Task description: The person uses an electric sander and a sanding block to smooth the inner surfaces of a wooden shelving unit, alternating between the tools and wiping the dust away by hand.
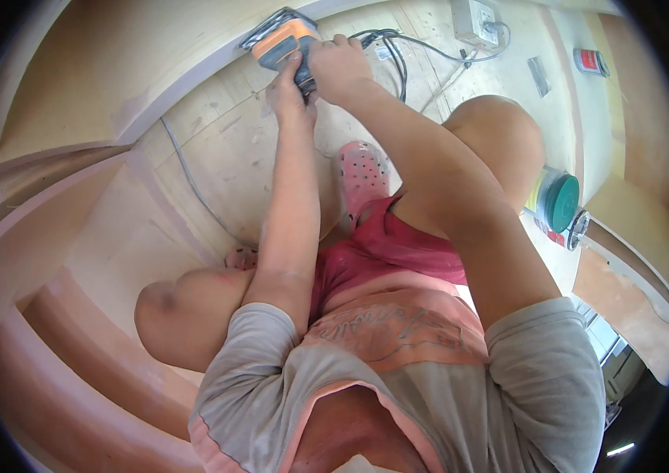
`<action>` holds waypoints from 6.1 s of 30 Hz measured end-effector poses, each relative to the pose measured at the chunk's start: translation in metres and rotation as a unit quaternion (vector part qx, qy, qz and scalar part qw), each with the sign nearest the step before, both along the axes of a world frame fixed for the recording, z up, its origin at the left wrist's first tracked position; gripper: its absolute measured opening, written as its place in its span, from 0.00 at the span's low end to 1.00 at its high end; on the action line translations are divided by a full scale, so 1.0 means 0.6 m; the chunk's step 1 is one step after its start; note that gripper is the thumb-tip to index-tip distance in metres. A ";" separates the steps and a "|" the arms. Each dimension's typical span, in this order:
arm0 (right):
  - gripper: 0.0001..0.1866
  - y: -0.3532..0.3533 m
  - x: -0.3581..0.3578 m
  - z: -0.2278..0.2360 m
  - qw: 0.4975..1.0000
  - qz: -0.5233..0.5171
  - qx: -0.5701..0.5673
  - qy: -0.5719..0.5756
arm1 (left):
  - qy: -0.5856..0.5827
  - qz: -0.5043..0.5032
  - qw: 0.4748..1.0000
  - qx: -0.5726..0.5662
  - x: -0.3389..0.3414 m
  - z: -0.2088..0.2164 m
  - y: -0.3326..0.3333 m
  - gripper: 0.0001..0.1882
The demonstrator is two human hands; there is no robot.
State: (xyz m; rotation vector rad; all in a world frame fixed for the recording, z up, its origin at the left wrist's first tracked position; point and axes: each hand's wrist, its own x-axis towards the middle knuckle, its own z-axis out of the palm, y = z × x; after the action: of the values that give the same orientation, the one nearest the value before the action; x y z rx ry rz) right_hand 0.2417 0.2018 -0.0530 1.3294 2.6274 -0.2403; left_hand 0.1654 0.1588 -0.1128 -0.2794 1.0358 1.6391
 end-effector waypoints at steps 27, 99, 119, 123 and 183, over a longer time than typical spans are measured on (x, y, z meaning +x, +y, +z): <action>0.41 -0.096 -0.083 -0.081 0.408 -0.547 -0.153 0.714 | 0.690 0.103 0.714 0.063 -0.202 0.357 -0.089 0.17; 0.42 -0.003 0.030 -0.102 0.551 -0.497 -0.086 0.665 | 0.727 -0.168 0.631 -0.214 -0.539 0.545 0.065 0.26; 0.39 0.101 0.177 -0.098 0.503 -0.504 -0.159 0.684 | 0.686 -0.136 0.682 -0.214 -0.558 0.545 0.062 0.26; 0.40 0.083 0.135 -0.080 0.534 -0.502 -0.102 0.673 | 0.719 -0.147 0.653 -0.187 -0.549 0.548 0.062 0.27; 0.19 -0.063 -0.062 -0.019 0.407 -0.350 -0.402 0.742 | 0.601 0.063 0.758 -0.245 -0.488 -0.080 -0.173 0.11</action>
State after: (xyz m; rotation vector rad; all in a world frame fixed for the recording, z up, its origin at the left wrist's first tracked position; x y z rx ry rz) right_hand 0.2044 0.1639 -0.0645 1.8343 1.1190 -3.5064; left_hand -0.1272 0.0553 -0.1606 0.4882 2.4751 1.5672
